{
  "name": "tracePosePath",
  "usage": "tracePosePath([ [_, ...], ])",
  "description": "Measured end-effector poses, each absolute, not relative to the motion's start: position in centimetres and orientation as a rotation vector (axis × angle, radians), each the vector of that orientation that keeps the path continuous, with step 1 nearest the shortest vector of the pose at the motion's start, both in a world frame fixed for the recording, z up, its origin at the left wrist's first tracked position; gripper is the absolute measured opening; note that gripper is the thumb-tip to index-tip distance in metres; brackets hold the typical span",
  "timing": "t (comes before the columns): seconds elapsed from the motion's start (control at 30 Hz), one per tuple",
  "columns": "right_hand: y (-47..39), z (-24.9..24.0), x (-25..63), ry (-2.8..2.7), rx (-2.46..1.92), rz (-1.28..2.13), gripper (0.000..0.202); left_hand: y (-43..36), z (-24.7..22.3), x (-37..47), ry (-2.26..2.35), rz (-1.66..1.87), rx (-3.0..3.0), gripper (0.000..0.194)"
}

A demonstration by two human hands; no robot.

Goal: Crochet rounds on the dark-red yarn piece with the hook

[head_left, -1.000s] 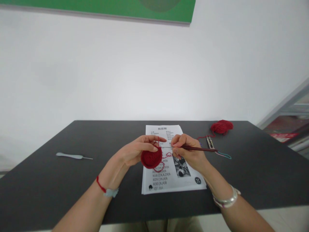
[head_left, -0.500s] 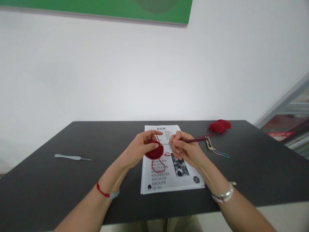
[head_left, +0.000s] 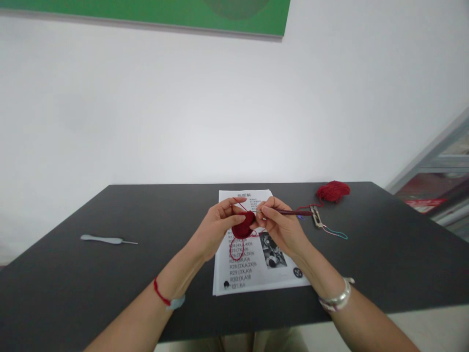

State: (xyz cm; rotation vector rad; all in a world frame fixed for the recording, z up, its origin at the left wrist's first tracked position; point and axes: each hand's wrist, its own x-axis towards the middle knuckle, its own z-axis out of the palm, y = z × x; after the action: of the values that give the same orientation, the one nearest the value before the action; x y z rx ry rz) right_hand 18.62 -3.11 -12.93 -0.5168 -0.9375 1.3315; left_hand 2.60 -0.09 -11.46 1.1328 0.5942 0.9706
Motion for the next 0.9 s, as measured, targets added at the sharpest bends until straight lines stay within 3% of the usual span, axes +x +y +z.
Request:
tracePosePath([
  [0.9, -4.0, -14.1, 19.0, -1.478, -0.867, 0.574, 0.013, -1.0, -10.7, 3.4, 0.801, 1.157, 1.246, 0.036],
])
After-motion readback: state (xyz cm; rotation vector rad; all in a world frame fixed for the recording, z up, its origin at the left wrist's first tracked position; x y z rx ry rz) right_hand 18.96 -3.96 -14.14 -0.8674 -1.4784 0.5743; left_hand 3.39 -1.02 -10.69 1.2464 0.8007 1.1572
